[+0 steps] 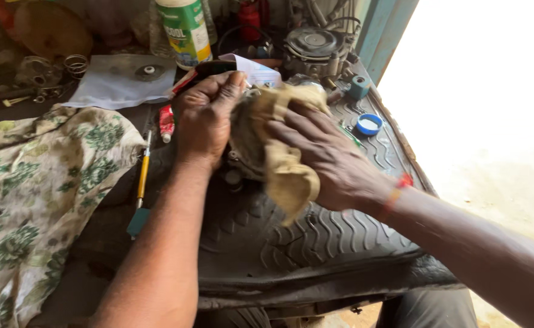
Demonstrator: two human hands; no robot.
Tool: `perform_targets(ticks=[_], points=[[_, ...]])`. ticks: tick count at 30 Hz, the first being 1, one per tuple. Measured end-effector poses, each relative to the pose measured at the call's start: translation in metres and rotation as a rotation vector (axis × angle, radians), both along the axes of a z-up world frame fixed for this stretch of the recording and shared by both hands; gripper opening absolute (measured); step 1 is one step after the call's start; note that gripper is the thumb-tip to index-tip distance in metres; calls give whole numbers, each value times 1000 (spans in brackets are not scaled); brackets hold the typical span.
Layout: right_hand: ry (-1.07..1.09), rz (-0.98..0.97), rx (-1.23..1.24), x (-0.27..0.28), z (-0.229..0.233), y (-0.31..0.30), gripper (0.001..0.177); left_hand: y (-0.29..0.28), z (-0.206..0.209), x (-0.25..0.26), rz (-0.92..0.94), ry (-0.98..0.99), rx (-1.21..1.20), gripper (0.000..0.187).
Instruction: The person cleans a circular metal component using a cloth and works on small screws and wires using a screwdriver and by hand.
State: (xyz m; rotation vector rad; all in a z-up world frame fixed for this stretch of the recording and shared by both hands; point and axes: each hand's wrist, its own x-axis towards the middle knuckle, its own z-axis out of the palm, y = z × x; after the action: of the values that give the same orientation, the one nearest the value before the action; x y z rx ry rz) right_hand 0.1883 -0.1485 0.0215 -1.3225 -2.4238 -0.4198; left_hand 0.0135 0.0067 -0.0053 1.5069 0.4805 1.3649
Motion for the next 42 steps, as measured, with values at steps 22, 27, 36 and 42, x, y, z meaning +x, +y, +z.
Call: perform_targets(ticks=[22,27,36,42], points=[[-56,78,-152,27,-19,-44,92,4,-5,0,-44,-72,-78,19],[-71,162,10,0,-3,-16,105,0,0,1,-60,-60,-46,21],[87,215,111,-12,22,32,83,-1,5,-10,-106,-19,-115,33],[180,179,189,-34,24,29,62,-2,2,-9,-123,-118,-124,30]])
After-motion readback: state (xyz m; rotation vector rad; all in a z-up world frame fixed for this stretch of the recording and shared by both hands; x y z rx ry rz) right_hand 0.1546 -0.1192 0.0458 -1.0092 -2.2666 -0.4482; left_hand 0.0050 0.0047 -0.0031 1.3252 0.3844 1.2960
